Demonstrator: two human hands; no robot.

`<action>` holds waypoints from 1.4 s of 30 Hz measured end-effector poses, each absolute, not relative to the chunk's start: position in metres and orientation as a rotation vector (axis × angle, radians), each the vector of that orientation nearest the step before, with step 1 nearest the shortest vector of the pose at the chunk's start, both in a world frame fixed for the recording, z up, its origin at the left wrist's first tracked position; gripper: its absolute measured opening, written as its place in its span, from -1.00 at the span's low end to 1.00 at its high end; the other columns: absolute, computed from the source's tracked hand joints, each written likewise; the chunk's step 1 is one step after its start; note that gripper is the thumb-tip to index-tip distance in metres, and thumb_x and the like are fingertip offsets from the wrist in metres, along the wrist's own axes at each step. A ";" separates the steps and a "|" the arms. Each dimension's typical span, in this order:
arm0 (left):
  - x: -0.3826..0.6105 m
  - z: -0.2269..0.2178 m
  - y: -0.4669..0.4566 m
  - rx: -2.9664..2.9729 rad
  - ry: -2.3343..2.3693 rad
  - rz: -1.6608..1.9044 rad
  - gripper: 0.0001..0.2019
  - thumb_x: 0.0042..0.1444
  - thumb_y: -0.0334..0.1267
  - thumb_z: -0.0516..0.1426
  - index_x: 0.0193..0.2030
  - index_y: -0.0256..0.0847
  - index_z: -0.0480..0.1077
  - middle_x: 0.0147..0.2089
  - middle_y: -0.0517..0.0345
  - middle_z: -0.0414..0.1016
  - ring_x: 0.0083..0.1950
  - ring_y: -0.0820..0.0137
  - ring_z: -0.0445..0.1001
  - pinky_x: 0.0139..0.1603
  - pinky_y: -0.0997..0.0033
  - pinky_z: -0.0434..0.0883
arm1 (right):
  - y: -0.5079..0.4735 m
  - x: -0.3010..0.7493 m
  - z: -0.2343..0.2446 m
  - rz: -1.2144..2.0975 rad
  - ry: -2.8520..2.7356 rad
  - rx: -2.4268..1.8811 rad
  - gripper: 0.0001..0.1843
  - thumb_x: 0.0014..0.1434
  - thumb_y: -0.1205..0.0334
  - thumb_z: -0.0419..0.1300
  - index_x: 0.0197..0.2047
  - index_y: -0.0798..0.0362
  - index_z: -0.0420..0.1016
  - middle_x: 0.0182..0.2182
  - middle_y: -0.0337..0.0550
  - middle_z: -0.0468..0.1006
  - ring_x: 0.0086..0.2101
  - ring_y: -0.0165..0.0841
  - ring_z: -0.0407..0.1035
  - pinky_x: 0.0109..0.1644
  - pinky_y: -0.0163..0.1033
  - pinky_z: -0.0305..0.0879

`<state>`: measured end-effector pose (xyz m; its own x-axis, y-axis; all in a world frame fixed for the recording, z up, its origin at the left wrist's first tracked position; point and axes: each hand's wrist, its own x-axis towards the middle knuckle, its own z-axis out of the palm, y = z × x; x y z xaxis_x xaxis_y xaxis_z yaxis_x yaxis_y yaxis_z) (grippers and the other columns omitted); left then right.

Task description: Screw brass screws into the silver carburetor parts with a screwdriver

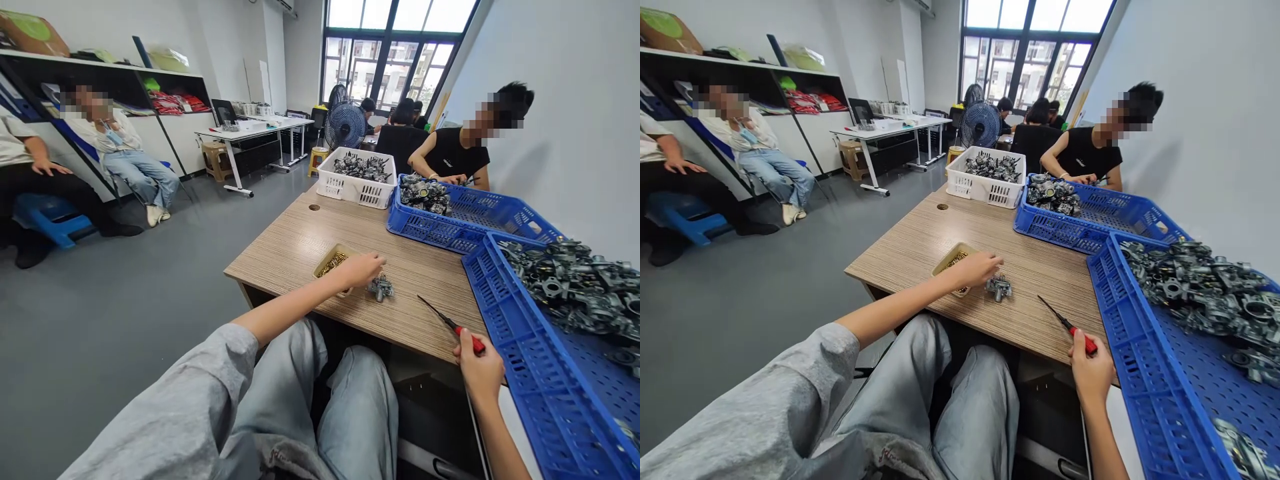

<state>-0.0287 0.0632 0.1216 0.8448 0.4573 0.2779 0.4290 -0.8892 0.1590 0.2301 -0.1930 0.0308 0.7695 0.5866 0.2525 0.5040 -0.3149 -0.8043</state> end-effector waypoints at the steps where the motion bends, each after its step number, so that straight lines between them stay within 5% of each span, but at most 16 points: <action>1: -0.035 0.129 0.075 2.912 0.769 0.428 -0.72 0.46 -0.30 0.01 0.15 -0.18 0.49 0.05 -0.08 0.60 0.01 0.21 0.62 0.04 0.31 0.46 | -0.193 0.230 0.031 0.106 -0.818 -1.984 -0.35 0.24 -0.47 0.15 -0.25 0.02 0.52 -0.55 -0.18 0.54 -0.55 -0.22 0.43 -0.35 -0.13 0.35; 12: -0.086 0.135 0.145 2.826 1.309 -0.018 -0.74 0.14 -0.41 0.21 -0.08 -0.23 0.67 0.02 -0.19 0.65 -0.05 0.15 0.63 -0.01 0.31 0.49 | -0.191 0.233 0.030 0.078 -0.850 -1.968 -0.37 0.22 -0.47 0.12 -0.28 -0.02 0.52 -0.56 -0.15 0.55 -0.52 -0.14 0.45 -0.32 -0.08 0.32; 42: -0.073 0.109 0.160 2.953 1.338 -0.207 -0.72 0.19 -0.38 0.24 0.03 -0.28 0.63 0.01 -0.22 0.67 0.05 0.10 0.66 0.09 0.32 0.53 | -0.188 0.239 0.019 0.098 -0.833 -1.953 -0.33 0.21 -0.51 0.10 -0.25 -0.02 0.52 -0.55 -0.10 0.58 -0.45 -0.11 0.45 -0.28 -0.11 0.25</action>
<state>-0.0729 0.1596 0.1086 0.6534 0.7536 -0.0717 0.7400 -0.6558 -0.1493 0.2390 -0.1881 0.0192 0.7621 0.5891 0.2687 0.5110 -0.2924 -0.8083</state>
